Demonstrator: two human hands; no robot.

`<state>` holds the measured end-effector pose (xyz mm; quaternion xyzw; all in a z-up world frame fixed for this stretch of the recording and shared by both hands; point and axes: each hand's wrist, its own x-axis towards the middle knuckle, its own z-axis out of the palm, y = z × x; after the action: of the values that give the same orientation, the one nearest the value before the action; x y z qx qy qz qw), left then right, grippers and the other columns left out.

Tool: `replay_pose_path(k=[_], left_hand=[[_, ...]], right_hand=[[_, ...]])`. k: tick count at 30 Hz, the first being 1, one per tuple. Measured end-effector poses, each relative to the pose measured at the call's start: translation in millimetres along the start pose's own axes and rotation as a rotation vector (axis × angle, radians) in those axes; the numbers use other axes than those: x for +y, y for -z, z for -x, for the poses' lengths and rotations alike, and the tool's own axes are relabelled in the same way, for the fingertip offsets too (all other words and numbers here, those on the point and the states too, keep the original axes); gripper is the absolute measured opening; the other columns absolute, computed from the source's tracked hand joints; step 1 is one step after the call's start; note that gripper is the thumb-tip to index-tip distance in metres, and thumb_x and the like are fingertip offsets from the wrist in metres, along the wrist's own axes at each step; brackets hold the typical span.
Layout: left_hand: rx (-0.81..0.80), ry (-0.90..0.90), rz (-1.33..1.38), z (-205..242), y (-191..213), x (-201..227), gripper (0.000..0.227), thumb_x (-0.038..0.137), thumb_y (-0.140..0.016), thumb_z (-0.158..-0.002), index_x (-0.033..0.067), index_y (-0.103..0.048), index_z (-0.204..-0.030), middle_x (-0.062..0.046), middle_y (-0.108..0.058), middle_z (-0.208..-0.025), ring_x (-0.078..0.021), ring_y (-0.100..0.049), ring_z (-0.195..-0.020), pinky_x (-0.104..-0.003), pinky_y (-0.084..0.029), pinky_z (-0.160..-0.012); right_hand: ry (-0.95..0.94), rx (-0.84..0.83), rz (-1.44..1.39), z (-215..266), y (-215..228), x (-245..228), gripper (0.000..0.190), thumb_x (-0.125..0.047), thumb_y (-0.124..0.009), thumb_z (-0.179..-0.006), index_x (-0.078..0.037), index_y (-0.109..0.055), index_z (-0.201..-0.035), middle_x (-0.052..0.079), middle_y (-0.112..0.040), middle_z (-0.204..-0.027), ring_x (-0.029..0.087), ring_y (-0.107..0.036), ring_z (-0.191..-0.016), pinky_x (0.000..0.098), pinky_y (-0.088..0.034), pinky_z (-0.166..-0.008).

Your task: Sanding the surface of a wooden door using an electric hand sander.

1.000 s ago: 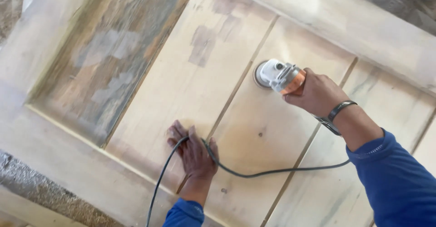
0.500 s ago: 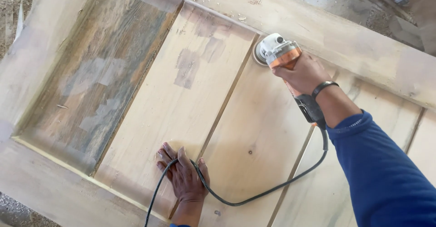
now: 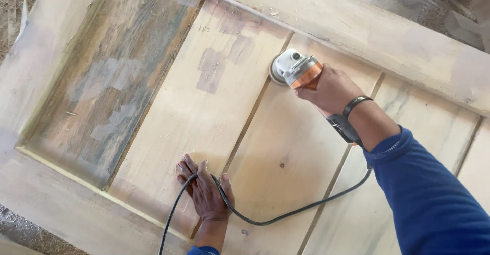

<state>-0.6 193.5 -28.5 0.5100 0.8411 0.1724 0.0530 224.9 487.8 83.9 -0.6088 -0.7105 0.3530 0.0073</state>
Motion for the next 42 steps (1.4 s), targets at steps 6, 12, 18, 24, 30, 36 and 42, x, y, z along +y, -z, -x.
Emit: replay_pose_path(k=[6, 12, 18, 24, 30, 36, 42], left_hand=[[0.050, -0.010, 0.065, 0.7, -2.4, -3.2, 0.065, 0.039, -0.046, -0.093, -0.0021, -0.035, -0.142, -0.035, -0.016, -0.165, -0.0549, -0.007, -0.155, -0.068, -0.002, -0.121], [0.068, -0.025, 0.101, 2.2, -2.5, -3.5, 0.064, 0.043, -0.039, -0.097, -0.0014, -0.034, -0.143, -0.034, -0.016, -0.166, -0.0545, -0.008, -0.155, -0.069, -0.002, -0.121], [0.079, -0.034, 0.112, 1.9, -4.4, -4.5, 0.064, 0.044, -0.038, -0.097, -0.0022, -0.034, -0.142, -0.034, -0.016, -0.166, -0.0555, -0.007, -0.155, -0.069, -0.001, -0.121], [0.058, -0.037, 0.060, 1.8, -3.3, -0.9, 0.061, 0.040, -0.040, -0.097, -0.0021, -0.034, -0.140, -0.036, -0.015, -0.165, -0.0557, -0.005, -0.155, -0.070, -0.001, -0.120], [0.033, -0.036, 0.005, -0.2, -2.3, 1.3, 0.063, 0.037, -0.045, -0.093, -0.0023, -0.032, -0.140, -0.036, -0.014, -0.164, -0.0549, -0.004, -0.154, -0.071, 0.000, -0.119], [0.029, -0.033, -0.008, -2.1, -0.7, 3.0, 0.065, 0.036, -0.048, -0.090, -0.0026, -0.032, -0.140, -0.037, -0.014, -0.164, -0.0561, -0.005, -0.153, -0.071, -0.001, -0.118], [0.004, -0.026, -0.026, -3.9, 2.6, 4.7, 0.064, 0.036, -0.050, -0.089, -0.0013, -0.034, -0.138, -0.038, -0.014, -0.163, -0.0570, -0.005, -0.152, -0.070, -0.001, -0.118]], right_hand=[[-0.014, -0.074, 0.062, 12.5, -19.3, 5.0, 0.059, -0.048, -0.079, -0.077, -0.004, -0.063, -0.112, 0.020, -0.076, -0.097, 0.036, -0.074, -0.093, 0.0436, -0.057, -0.083], [0.083, -0.121, 0.133, 41.9, -37.5, -8.3, 0.064, -0.048, -0.081, -0.075, -0.003, -0.058, -0.115, 0.021, -0.073, -0.098, 0.038, -0.072, -0.093, 0.0441, -0.057, -0.084], [0.092, -0.306, 0.192, 80.2, -39.4, -22.3, 0.060, -0.043, -0.078, -0.074, -0.010, -0.055, -0.119, 0.017, -0.075, -0.094, 0.033, -0.075, -0.089, 0.0408, -0.058, -0.084], [0.060, -0.294, 0.274, 55.8, -26.7, 13.6, 0.057, -0.045, -0.079, -0.073, -0.011, -0.057, -0.113, 0.016, -0.076, -0.093, 0.031, -0.076, -0.085, 0.0411, -0.061, -0.079], [0.042, -0.088, 0.252, 2.8, 2.0, 24.9, 0.066, -0.050, -0.081, -0.075, -0.005, -0.059, -0.118, 0.021, -0.075, -0.095, 0.037, -0.075, -0.086, 0.0440, -0.060, -0.079], [0.042, 0.063, 0.114, -39.3, 6.4, 49.4, 0.062, -0.049, -0.080, -0.076, -0.007, -0.068, -0.119, 0.020, -0.074, -0.106, 0.039, -0.072, -0.099, 0.0459, -0.056, -0.088], [0.069, 0.152, 0.012, -56.2, 1.3, 45.0, 0.064, -0.050, -0.081, -0.076, -0.006, -0.068, -0.121, 0.020, -0.073, -0.112, 0.040, -0.068, -0.107, 0.0475, -0.052, -0.093]])
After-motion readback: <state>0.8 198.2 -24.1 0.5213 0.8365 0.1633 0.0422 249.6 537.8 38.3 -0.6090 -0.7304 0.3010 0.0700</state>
